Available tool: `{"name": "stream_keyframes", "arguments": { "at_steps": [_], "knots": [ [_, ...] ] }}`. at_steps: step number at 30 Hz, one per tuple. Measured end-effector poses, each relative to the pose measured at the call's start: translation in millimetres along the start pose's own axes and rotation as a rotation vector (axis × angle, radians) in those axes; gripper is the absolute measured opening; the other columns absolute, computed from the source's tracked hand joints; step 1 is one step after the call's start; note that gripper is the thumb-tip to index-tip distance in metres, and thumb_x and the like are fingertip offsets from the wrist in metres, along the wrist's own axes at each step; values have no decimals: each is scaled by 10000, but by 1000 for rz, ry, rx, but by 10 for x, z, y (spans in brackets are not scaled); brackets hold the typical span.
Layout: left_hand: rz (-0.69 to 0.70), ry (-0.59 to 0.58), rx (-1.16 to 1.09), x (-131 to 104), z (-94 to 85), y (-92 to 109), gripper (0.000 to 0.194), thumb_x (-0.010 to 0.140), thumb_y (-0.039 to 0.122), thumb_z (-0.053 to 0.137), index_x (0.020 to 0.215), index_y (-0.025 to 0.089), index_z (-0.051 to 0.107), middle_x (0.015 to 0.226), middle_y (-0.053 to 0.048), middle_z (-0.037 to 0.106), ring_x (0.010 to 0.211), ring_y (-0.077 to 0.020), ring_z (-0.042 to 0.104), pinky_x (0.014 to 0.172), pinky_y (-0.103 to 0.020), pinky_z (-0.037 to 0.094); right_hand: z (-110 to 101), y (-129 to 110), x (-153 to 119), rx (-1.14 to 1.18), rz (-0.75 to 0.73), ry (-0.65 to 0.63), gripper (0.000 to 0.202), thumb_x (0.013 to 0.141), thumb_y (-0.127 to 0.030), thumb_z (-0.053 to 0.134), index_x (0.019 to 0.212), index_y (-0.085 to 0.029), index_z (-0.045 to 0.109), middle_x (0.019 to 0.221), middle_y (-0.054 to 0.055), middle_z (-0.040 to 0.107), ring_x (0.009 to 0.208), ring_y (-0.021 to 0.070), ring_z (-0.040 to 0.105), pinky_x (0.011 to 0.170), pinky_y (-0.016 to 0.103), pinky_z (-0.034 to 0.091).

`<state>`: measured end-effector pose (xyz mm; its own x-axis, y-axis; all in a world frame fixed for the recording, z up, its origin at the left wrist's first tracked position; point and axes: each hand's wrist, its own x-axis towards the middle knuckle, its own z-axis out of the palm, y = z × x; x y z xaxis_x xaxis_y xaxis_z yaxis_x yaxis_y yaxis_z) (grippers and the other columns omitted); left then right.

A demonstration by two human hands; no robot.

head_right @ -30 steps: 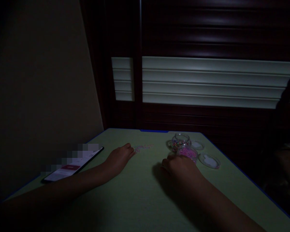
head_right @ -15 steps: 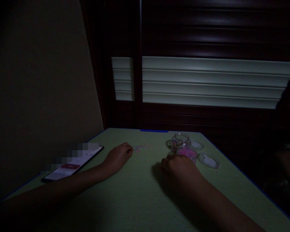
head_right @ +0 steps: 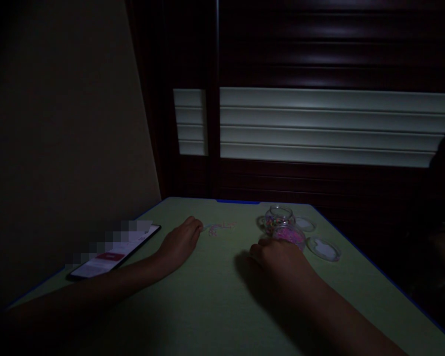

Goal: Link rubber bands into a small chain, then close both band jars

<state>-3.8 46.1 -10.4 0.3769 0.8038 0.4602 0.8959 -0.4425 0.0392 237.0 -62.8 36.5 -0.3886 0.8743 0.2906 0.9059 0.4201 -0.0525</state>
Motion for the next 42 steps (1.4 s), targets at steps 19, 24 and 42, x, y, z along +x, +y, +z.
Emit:
{"name": "stream_keyframes", "arguments": {
  "at_steps": [19,24,42],
  "knots": [
    [690,230,300,-122,-244,196,231,893,92,324,1037,132,499,967,-98,598,804,-185,586,600,-272,478,-14,-33,5,-8,-77,136,201,852,-204,453,809,-191,649,834,62,660,782,168,602,703,277,405],
    [855,269,323,-172,-309,220,248,902,135,320,1055,159,514,992,-94,616,751,-169,575,570,-278,462,-33,-51,4,-8,-119,197,221,870,-207,433,796,-185,640,869,74,655,824,178,593,732,294,409],
    [1203,530,434,-242,-408,311,184,841,239,489,953,159,611,904,-46,587,578,-98,491,465,-248,375,65,-83,23,-43,-330,146,136,864,-209,481,822,-190,609,745,21,600,700,134,510,661,274,337]
  ]
}}
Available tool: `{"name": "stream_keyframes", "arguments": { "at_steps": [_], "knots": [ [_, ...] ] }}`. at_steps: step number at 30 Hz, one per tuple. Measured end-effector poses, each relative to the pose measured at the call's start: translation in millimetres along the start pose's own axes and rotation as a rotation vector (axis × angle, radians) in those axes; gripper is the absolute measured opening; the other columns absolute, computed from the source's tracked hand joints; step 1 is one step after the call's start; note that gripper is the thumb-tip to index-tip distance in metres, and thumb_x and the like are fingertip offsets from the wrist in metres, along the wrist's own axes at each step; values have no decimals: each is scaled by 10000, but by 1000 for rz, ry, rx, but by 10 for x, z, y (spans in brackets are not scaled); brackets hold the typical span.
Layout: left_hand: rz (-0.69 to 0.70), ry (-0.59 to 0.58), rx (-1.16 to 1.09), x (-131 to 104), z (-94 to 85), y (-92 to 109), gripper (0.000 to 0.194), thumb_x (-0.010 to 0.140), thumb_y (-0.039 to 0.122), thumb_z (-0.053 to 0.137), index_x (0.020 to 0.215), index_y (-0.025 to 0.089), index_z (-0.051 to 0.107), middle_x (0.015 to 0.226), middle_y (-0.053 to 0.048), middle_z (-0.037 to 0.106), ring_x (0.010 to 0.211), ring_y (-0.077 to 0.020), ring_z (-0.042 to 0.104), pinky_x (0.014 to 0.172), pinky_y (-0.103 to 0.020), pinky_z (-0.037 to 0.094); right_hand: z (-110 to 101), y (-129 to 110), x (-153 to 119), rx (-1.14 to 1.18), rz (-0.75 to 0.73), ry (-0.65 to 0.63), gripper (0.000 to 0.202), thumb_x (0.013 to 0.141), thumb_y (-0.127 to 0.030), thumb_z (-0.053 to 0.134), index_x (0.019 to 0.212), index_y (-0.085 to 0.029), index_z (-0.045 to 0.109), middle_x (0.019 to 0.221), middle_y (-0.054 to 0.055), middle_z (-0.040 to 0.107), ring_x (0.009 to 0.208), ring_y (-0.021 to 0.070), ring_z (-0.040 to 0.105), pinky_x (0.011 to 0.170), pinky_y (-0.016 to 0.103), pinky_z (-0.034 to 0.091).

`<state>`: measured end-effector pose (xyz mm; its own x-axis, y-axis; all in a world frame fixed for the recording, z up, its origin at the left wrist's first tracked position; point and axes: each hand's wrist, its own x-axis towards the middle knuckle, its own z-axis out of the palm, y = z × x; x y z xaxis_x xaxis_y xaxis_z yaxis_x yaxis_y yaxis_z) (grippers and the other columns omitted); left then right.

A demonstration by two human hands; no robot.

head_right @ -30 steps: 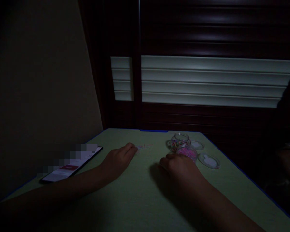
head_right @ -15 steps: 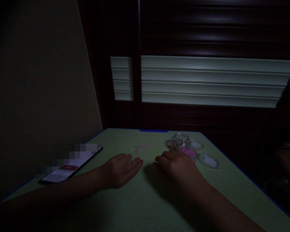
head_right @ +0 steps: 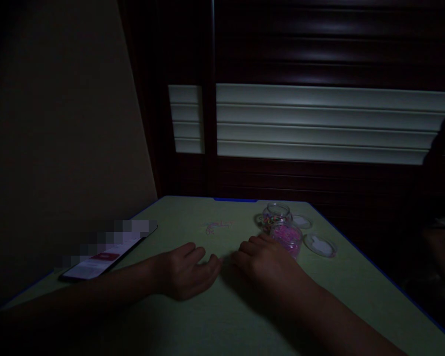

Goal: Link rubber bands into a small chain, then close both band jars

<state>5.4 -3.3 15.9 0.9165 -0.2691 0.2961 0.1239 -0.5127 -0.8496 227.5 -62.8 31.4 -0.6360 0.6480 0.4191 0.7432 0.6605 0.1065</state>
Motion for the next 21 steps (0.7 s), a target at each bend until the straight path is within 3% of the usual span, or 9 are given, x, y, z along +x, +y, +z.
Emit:
{"name": "stream_keyframes", "arguments": {
  "at_steps": [21],
  "knots": [
    [-20,-27,10,-7,14,-7,175,845,225,476,954,164,599,920,-39,575,600,-97,505,468,-250,379,-14,10,-2,-66,-36,-17,151,861,-140,467,800,-178,600,706,11,582,654,122,489,644,259,316]
  ]
}}
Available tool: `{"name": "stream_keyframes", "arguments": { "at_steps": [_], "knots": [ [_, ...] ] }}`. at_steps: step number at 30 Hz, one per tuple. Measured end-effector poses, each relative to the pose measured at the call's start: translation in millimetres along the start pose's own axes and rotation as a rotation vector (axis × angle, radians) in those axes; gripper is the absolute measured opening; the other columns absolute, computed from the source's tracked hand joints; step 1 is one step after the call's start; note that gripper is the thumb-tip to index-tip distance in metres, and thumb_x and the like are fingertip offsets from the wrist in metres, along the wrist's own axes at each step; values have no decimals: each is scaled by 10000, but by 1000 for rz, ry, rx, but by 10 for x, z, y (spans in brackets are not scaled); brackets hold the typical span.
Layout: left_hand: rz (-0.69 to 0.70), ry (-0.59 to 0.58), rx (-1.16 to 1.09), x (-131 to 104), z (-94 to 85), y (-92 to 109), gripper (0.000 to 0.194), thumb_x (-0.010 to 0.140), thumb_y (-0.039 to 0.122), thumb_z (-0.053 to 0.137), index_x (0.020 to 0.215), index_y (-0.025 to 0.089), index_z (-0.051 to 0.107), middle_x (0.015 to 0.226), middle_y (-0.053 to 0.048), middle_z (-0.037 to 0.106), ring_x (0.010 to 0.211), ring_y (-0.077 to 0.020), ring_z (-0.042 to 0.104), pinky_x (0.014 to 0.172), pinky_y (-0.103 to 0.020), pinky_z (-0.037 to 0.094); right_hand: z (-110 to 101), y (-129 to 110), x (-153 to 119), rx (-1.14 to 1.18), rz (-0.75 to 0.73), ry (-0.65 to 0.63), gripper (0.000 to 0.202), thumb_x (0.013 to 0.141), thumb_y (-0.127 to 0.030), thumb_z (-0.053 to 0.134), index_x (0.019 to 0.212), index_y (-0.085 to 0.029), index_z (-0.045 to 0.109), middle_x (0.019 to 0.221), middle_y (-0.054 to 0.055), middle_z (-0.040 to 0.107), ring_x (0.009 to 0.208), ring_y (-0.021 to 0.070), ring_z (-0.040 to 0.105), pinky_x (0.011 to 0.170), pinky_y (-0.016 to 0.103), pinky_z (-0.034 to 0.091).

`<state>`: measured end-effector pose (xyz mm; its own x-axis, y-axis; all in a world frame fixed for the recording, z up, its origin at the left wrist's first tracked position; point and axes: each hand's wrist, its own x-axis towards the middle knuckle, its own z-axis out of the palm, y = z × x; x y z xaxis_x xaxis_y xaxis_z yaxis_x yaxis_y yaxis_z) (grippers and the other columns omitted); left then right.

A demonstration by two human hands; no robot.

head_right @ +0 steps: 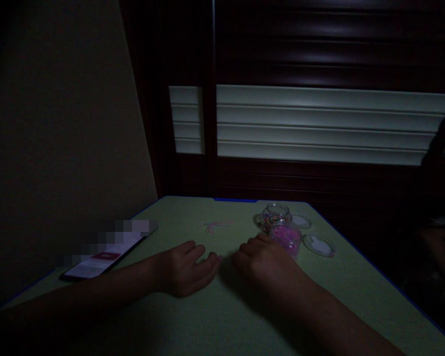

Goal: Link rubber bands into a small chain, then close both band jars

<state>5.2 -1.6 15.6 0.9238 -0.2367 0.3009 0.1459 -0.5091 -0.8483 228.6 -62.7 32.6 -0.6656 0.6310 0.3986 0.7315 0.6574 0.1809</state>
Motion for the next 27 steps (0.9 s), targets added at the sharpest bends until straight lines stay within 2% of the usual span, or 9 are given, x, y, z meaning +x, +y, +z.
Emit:
{"name": "stream_keyframes", "arguments": {
  "at_steps": [4,8,14,21,27],
  "knots": [
    [-10,1,-12,-10,-2,-6,185,838,220,486,970,158,599,926,-40,577,612,-105,514,467,-254,376,-13,32,8,-66,47,-28,144,852,-146,488,777,-181,606,705,13,595,661,124,514,639,255,327],
    [-9,-24,-21,-14,-10,-15,186,837,212,488,977,153,595,932,-45,575,621,-109,513,471,-253,376,-37,91,-2,-225,191,-87,150,840,-142,498,763,-186,619,750,23,634,715,164,571,671,287,355],
    [-33,-29,-33,-11,-6,-15,168,837,184,481,950,132,594,920,-53,580,627,-117,516,486,-254,389,-185,134,-61,-425,434,-94,219,806,-99,489,954,-174,631,936,80,661,837,221,594,732,333,376],
    [-37,-56,-32,-6,-8,-27,157,839,188,483,945,133,587,906,-51,591,613,-113,516,473,-250,385,-317,212,-156,-583,651,-109,224,756,-34,429,789,-146,621,792,106,646,737,253,593,624,348,353],
    [-41,-42,-29,-24,7,-20,156,839,186,479,940,136,588,906,-55,595,623,-117,511,491,-253,386,-320,255,-182,-598,699,-114,210,762,-44,425,735,-153,602,760,105,639,722,254,595,600,339,335]
  ]
}}
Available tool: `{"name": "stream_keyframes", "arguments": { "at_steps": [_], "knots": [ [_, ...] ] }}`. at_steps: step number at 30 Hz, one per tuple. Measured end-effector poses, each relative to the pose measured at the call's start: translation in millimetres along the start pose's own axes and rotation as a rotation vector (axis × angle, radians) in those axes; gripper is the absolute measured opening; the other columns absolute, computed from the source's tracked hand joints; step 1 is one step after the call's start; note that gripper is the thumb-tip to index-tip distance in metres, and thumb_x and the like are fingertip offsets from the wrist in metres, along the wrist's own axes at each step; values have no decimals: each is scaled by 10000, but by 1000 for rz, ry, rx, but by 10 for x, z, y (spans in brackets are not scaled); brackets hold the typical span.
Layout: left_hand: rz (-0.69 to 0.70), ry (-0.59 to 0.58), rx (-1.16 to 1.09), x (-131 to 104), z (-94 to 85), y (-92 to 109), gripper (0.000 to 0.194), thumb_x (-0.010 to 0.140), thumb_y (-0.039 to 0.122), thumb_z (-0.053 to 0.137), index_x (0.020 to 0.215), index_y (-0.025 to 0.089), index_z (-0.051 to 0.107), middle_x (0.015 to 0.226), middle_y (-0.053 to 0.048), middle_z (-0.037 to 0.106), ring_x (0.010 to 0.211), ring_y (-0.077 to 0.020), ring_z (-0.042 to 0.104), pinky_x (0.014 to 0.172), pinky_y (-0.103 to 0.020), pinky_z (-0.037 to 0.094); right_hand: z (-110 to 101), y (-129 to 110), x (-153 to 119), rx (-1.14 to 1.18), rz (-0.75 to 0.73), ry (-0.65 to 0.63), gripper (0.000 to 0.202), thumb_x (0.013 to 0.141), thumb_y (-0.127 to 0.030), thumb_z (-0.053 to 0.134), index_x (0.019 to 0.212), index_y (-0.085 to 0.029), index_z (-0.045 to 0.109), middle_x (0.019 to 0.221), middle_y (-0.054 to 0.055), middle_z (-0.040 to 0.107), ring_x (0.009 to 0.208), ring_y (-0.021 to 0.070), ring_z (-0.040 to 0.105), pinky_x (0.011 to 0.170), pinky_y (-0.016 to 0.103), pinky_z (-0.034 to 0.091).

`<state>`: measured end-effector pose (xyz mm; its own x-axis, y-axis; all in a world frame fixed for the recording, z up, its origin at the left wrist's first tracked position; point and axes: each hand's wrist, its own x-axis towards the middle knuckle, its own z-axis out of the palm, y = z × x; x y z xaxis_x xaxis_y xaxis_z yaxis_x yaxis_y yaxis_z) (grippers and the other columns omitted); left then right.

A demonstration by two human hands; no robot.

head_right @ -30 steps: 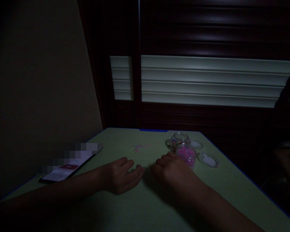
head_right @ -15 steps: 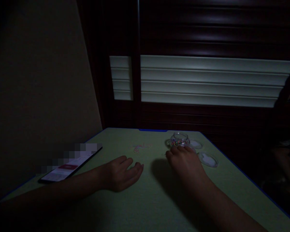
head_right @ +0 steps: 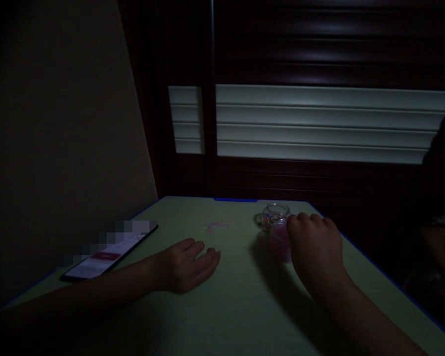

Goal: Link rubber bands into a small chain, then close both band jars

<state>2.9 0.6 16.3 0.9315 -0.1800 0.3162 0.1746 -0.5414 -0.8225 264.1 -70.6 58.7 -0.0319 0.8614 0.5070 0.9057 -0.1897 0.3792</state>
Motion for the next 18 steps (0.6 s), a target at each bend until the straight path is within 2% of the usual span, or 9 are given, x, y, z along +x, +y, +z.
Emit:
{"name": "stream_keyframes", "arguments": {
  "at_steps": [9,18],
  "knots": [
    [-26,-23,-12,-8,15,18,152,844,183,469,943,138,576,904,-68,599,630,-121,510,507,-252,391,-25,-27,-13,9,2,-48,200,754,-49,449,729,-139,626,755,126,642,687,208,593,594,303,335],
    [-56,-27,-20,-10,25,24,150,849,174,457,941,139,570,896,-71,602,638,-128,520,507,-253,399,-42,-36,-23,4,-11,-40,223,744,-29,443,733,-139,636,754,124,648,690,221,605,587,310,336]
  ]
}}
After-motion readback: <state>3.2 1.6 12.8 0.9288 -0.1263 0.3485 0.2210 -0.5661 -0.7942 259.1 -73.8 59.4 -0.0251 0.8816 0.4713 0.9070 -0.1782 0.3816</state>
